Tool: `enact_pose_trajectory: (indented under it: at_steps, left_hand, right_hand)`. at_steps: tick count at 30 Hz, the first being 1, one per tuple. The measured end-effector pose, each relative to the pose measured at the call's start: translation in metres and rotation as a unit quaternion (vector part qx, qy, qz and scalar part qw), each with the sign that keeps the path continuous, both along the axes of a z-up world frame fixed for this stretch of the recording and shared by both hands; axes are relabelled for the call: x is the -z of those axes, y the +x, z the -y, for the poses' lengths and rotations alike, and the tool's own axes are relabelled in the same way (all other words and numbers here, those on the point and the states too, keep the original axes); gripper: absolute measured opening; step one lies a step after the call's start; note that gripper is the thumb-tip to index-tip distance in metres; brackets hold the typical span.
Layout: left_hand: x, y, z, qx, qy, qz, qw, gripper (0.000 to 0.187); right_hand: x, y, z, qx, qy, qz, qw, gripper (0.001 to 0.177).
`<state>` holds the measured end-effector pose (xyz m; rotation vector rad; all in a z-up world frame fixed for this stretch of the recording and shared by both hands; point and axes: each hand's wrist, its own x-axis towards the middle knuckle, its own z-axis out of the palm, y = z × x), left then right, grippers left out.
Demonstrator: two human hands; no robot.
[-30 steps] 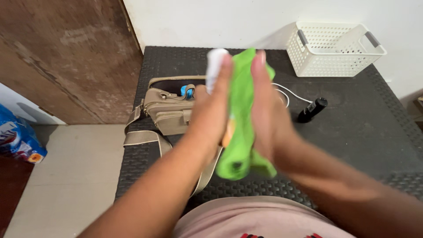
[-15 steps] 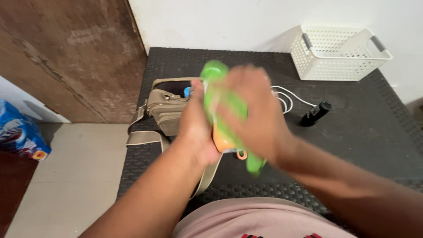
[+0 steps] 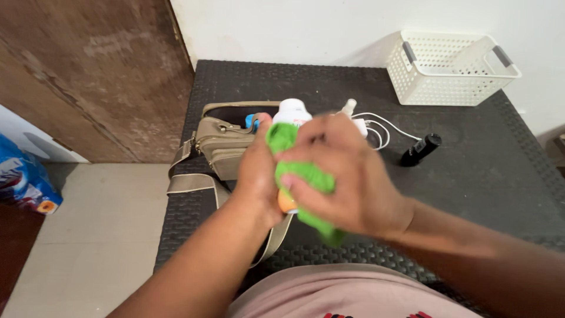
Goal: The person opens a beige crossbody bag and wipes several small items with a green cloth, including a round compact, a small blue bottle, and a white bottle. After wiping each item, the person places them into the bag. The person then wipes a white tube and places it into the bag as well.
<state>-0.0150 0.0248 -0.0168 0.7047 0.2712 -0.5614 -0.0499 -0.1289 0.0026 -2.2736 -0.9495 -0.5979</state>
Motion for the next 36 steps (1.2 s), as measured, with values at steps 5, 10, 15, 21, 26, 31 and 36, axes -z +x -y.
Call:
enact_pose_trajectory:
  at_steps: [5, 10, 15, 21, 26, 31, 36]
  left_hand:
    - [0.005, 0.0, 0.003, 0.03, -0.039, 0.08, 0.996, 0.059]
    - [0.003, 0.005, 0.002, 0.009, -0.005, 0.062, 0.998, 0.057]
    - [0.002, 0.006, -0.008, 0.038, -0.056, 0.116, 0.991, 0.05]
    - [0.001, 0.007, -0.008, 0.022, 0.293, 0.213, 0.932, 0.068]
    - [-0.001, -0.008, -0.014, 0.102, 0.266, 0.224, 0.932, 0.062]
    - [-0.005, -0.002, -0.007, -0.057, 0.306, 0.277, 0.909, 0.062]
    - [-0.01, 0.029, -0.014, -0.225, 0.426, 0.262, 0.836, 0.065]
  right_hand:
    - [-0.002, 0.03, -0.003, 0.111, 0.077, -0.04, 0.99, 0.025]
    - [-0.014, 0.033, -0.019, 0.12, 0.092, -0.042, 0.988, 0.025]
    - [-0.008, 0.015, -0.023, 0.04, 0.019, -0.023, 0.999, 0.03]
    - [-0.02, 0.076, -0.018, 0.167, 0.183, -0.248, 0.937, 0.027]
    - [-0.042, 0.079, -0.008, 0.14, 0.34, -0.546, 0.753, 0.025]
    - [-0.032, 0.071, -0.026, 0.152, 0.495, -0.526, 0.675, 0.035]
    - [0.003, 0.027, -0.056, 0.189, 0.422, -0.4, 0.791, 0.042]
